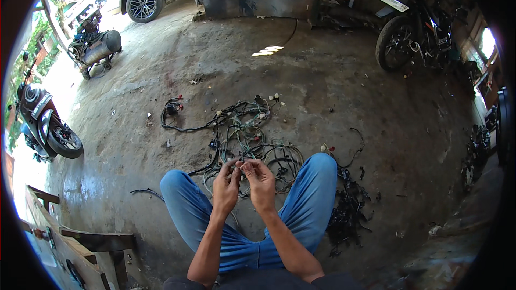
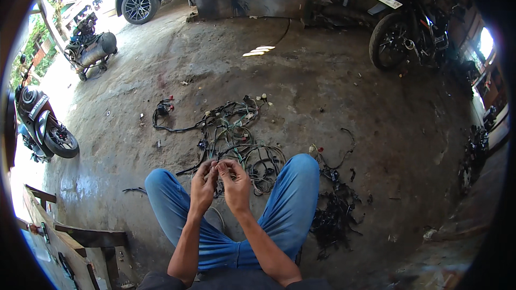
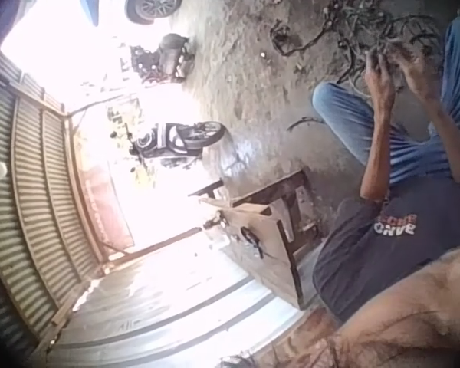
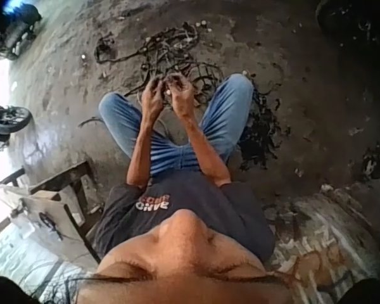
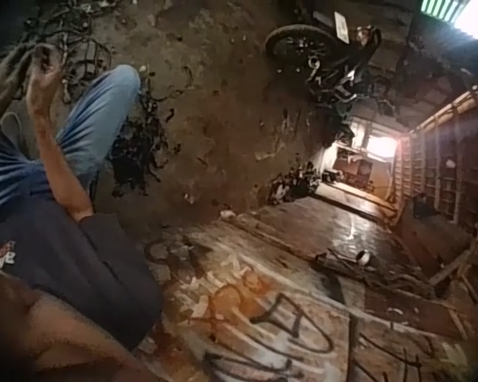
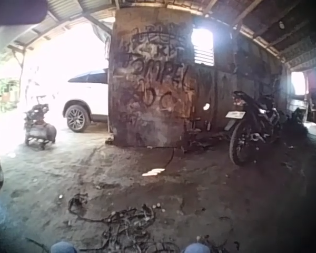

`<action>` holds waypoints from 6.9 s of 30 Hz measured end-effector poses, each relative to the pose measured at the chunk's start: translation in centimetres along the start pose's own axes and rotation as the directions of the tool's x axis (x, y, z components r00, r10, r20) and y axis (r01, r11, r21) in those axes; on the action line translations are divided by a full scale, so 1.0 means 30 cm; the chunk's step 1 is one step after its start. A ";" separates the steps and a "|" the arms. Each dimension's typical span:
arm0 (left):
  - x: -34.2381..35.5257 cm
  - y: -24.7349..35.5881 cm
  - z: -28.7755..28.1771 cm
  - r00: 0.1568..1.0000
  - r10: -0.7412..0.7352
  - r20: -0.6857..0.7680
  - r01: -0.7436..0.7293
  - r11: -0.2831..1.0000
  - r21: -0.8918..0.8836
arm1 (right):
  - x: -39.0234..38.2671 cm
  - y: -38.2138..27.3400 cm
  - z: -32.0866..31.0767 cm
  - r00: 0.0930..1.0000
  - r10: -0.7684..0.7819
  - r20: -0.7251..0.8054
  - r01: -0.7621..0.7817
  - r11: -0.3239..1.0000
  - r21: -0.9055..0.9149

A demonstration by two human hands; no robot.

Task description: Repair and trim components of a motorcycle wiring harness using scissors.

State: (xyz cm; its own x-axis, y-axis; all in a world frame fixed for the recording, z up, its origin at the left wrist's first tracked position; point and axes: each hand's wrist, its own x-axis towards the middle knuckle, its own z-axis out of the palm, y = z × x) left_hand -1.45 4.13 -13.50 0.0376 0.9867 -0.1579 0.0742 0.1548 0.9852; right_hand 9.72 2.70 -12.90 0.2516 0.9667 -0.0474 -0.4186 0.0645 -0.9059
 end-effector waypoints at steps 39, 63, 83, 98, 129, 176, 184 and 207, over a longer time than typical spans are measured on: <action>-0.089 0.108 -0.110 0.991 0.106 -0.086 -0.130 0.922 -0.365 | -0.232 -0.074 -0.004 0.995 -0.064 0.078 0.090 0.911 -0.401; -0.089 0.147 -0.008 0.991 0.094 0.097 -0.068 0.968 -0.243 | -0.052 -0.252 0.046 0.880 -0.436 0.189 0.440 0.596 -0.671; -0.070 0.234 -0.058 0.802 -0.441 0.402 0.551 0.289 -0.783 | -0.189 -0.265 -0.024 0.871 -0.431 0.233 0.451 0.517 -0.727; 0.093 0.126 -0.016 0.938 0.028 -0.345 -0.071 0.991 -0.114 | -0.185 -0.153 -0.050 0.938 0.146 0.315 -0.141 0.989 -0.037; -0.095 0.225 -0.162 0.841 0.027 0.540 0.146 0.950 -0.274 | -0.002 -0.050 -0.258 0.918 0.355 -0.173 -0.306 0.916 0.259; -0.339 0.252 -0.084 0.872 -0.122 0.474 -0.336 0.554 0.762 | 0.052 -0.092 -0.011 0.980 -0.185 -0.075 0.187 0.982 0.022; -0.146 0.205 -0.029 0.769 0.613 0.180 -0.564 0.519 0.642 | 0.083 -0.265 0.012 0.984 -0.029 -0.178 0.077 0.960 0.270; -0.004 0.268 -0.025 0.929 0.163 0.333 0.221 0.476 -0.851 | -0.213 -0.156 -0.173 0.932 0.300 0.201 -0.199 0.891 -0.408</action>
State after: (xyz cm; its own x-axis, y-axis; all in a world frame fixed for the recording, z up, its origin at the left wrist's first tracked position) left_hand -1.60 5.29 -5.50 0.3784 0.9256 -0.0088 -0.8048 0.3337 0.4908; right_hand 14.61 -5.06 -10.56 -0.0663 0.9705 -0.2317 -0.0668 -0.2360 -0.9695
